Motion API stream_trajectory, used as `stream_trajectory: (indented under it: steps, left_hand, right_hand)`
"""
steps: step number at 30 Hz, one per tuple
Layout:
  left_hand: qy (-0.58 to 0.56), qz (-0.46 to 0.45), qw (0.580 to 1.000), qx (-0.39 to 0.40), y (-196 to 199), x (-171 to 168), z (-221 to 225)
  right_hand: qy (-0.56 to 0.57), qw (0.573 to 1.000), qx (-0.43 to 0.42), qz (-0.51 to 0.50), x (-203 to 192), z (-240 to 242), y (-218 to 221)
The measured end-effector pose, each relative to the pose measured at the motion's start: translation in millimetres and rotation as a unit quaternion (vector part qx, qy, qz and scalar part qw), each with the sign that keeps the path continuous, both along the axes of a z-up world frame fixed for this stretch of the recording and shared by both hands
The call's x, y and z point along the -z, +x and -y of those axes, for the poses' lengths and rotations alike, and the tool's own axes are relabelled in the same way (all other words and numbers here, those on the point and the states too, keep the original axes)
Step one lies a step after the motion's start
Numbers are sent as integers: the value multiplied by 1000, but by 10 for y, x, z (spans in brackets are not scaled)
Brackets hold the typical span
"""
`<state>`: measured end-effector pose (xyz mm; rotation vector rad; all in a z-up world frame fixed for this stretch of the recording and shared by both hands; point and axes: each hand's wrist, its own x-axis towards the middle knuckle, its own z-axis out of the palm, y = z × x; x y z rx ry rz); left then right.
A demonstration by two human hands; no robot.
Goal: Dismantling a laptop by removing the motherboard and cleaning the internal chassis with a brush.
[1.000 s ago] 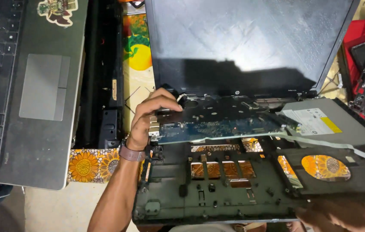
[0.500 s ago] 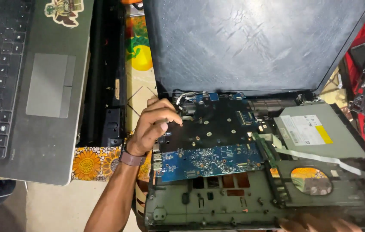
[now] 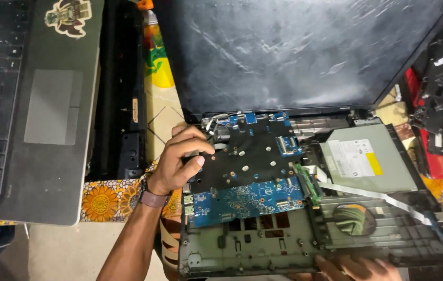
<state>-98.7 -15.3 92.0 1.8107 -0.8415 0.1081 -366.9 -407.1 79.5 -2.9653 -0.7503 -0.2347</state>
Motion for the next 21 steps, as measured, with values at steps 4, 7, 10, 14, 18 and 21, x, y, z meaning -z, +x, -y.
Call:
stream_trajectory:
  steps: [4, 7, 10, 14, 18, 21]
  left_hand:
    - [22, 22, 999, -7, -20, -23, 27]
    - [17, 26, 1000, -4, -26, -43, 36]
    - [27, 29, 999, -14, -14, -23, 26]
    - [25, 33, 999, -13, 1, -23, 30]
    - [18, 27, 999, -36, 22, 5, 46]
    - [15, 19, 998, -63, 42, 4, 58]
  right_hand:
    - [4, 997, 32, 70, 40, -152, -2]
    - [105, 966, 83, 222, -17, -509, 146]
    - [140, 940, 129, 284, 188, -682, 142]
    - [133, 937, 103, 306, 196, -701, 175]
    - [158, 940, 127, 274, 203, -725, 153]
    - [158, 937, 122, 285, 157, -812, 225]
